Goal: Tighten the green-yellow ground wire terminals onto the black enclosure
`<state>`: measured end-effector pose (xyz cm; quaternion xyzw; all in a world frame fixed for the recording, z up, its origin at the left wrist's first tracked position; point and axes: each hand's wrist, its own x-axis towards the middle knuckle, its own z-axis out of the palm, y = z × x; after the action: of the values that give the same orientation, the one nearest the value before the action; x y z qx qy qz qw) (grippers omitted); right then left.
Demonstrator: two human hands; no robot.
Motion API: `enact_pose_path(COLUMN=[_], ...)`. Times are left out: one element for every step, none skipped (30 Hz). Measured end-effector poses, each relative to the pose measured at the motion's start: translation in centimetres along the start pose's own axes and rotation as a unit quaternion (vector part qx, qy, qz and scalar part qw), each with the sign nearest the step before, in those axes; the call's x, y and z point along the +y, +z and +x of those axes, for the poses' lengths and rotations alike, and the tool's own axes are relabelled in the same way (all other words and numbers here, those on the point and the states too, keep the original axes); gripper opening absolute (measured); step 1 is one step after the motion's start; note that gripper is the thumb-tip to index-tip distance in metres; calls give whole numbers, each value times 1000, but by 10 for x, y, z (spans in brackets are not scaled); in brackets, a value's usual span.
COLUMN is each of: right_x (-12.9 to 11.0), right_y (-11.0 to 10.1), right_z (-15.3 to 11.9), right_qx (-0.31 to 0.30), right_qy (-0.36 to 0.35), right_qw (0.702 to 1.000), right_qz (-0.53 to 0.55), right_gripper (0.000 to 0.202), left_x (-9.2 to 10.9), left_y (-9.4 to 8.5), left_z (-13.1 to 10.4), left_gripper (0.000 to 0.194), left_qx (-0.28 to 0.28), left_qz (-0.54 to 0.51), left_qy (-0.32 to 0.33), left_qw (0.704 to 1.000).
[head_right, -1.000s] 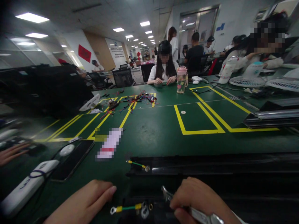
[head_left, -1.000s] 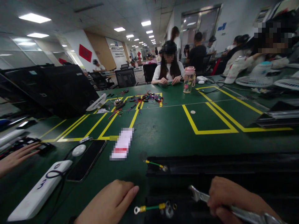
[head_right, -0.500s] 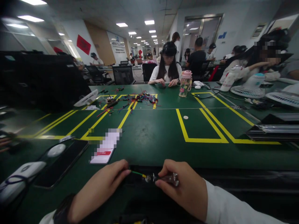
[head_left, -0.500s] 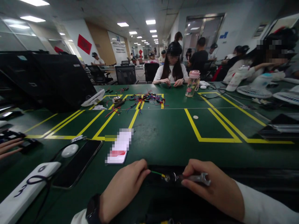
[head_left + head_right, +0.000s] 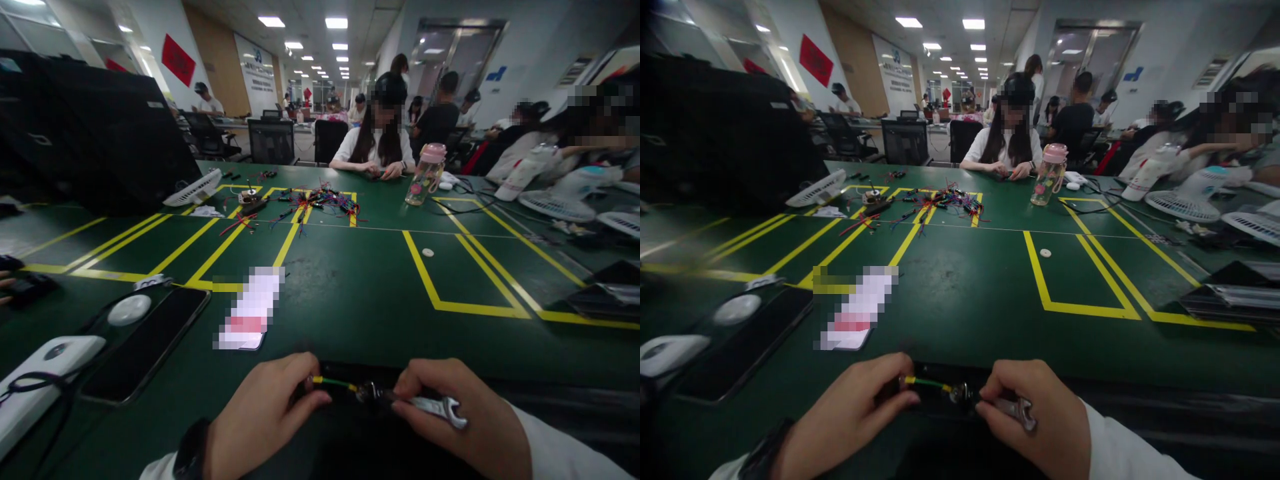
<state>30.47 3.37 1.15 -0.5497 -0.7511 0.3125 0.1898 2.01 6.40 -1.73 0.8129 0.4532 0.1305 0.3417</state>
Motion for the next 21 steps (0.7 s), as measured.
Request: enact_pose_path(right_x=[1,2,2,2,2,2,1,0,-2,-3,-4,-6,-7,-7,-7,-7,-7,-6,-5,-4,-3], right_y=[0,1,1,1,1,1,0,-1,-3,-4,-6,-8,-10,-12,-14,-16,-17,-19,-21,-22,-24], right_z=[1,2,3,4,4,5,6,8,10,12,16,19,24,28,31,35,38,40,43,45,48], right_qx=[-4,-9,-14,-20,-26,-32,-37,-42,-49,-57,-68,-79,-90,-100,-108,-117,-125,-135,-145,-155,-165], right_qy=[-4,-8,-13,-17,-21,-26,-31,-37,-45,-55,-65,-75,-86,-95,-104,-112,-119,-127,-135,-143,-151], right_qw=[1000,1000,1000,1000,999,999,999,998,998,997,995,994,992,990,988,986,984,982,979,976,973], right_qz=[3,7,11,15,18,19,20,19,20,22,25,28,32,34,36,38,41,45,50,55,60], right_gripper=[4,4,6,7,9,10,11,11,11,10,9,9,8,7,6,5,5,5,4,4,4], left_x=[-1,-1,-2,-2,-2,-1,-1,0,0,0,0,0,0,0,-1,-1,-1,-1,-1,-1,-1], left_y=[0,0,0,-1,-1,-2,-3,-3,-3,-4,-4,-4,-4,-3,-3,-3,-3,-3,-3,-3,-3], left_z=[0,1,2,2,3,3,4,4,4,4,4,3,3,3,3,3,3,3,3,3,3], left_gripper=[16,15,13,11,9,8,7,7,8,8,8,8,8,8,7,7,8,8,9,9,10], left_qx=[-2,-5,-9,-12,-15,-16,-17,-17,-18,-19,-19,-19,-19,-18,-17,-15,-14,-13,-11,-10,-10], left_qz=[-2,-5,-7,-10,-13,-15,-16,-16,-16,-15,-13,-12,-11,-9,-8,-7,-6,-5,-6,-7,-8], left_qy=[3,7,11,15,20,23,26,28,30,31,32,33,35,36,37,38,38,38,37,37,36], left_qw=[1000,1000,1000,1000,1000,999,999,999,999,999,999,999,999,999,999,999,999,999,999,999,999])
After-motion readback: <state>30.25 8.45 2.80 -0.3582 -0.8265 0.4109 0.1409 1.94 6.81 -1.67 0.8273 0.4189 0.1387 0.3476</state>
